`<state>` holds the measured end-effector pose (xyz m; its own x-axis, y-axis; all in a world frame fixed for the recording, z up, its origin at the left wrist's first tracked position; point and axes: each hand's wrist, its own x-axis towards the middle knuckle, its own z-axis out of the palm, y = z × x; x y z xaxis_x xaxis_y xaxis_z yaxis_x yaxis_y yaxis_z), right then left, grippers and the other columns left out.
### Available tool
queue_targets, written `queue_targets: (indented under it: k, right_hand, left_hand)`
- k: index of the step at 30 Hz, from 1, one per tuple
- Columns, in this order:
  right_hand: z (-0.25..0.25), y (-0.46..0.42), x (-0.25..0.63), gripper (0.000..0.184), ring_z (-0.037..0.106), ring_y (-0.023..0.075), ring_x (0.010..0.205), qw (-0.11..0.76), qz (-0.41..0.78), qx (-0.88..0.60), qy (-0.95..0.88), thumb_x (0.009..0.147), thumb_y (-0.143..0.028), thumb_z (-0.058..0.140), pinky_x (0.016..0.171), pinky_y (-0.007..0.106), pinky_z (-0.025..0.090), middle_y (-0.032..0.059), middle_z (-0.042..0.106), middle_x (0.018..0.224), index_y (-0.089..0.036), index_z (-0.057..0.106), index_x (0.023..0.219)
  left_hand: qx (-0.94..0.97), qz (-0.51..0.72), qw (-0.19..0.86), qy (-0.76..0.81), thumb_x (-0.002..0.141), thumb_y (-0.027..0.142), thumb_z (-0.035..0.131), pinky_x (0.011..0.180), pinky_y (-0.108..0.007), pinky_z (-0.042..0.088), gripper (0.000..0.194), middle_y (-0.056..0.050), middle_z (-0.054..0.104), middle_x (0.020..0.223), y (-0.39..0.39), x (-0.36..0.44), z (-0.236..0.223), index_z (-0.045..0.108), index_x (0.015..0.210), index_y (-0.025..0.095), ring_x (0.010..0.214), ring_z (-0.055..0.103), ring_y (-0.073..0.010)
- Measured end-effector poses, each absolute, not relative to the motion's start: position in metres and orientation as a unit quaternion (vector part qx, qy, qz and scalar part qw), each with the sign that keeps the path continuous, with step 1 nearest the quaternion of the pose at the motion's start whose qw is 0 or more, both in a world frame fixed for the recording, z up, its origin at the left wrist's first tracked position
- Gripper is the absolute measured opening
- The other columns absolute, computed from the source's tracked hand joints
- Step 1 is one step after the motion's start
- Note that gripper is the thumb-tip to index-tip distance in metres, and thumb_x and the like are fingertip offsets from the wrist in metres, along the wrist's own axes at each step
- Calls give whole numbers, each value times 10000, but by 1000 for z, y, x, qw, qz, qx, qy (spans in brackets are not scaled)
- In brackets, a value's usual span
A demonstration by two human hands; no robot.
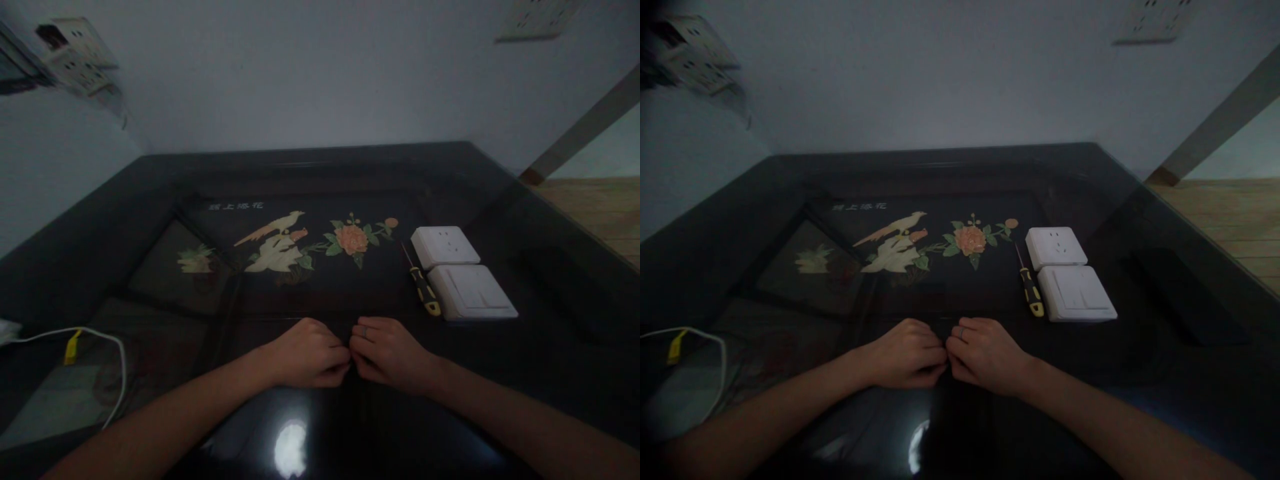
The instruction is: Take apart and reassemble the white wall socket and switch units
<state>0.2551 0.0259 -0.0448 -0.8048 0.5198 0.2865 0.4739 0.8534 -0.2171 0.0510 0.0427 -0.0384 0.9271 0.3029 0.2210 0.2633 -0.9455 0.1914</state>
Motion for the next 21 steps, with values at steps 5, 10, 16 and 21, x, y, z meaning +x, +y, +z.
queue_targets:
  k: [5, 10, 16, 21]
  right_hand:
    - [-43, 25, 256, 146, 513, 161, 655, 166, 69, -264, -948, 856, -165, 511, 658, 286, 422, 19, 598, 669, -196, 561, 722]
    - [-42, 26, 255, 158, 508, 160, 649, 164, 68, -265, -948, 858, -163, 508, 644, 284, 417, 18, 595, 661, -196, 558, 712]
    - [-41, 25, 254, 166, 504, 164, 641, 171, 65, -265, -947, 858, -160, 500, 624, 289, 409, 21, 592, 652, -192, 562, 707]
    - [-44, 24, 255, 156, 506, 162, 641, 173, 62, -267, -946, 850, -157, 507, 623, 288, 408, 20, 593, 654, -192, 562, 708]
  left_hand:
    - [978, 123, 79, 146, 832, 207, 588, 485, -301, 351, 178, 30, 663, 582, 43, 51, -37, 605, 655, 191, 499, 582, -125]
    - [979, 117, 79, 146, 845, 205, 572, 482, -294, 349, 192, 28, 664, 587, 43, 51, -37, 598, 655, 195, 505, 578, -126]
    - [979, 111, 78, 150, 851, 194, 551, 479, -302, 372, 199, 33, 658, 589, 43, 51, -36, 603, 658, 197, 502, 568, -126]
    - [979, 113, 78, 152, 835, 198, 572, 474, -299, 360, 196, 33, 657, 577, 43, 51, -37, 602, 642, 196, 495, 569, -125]
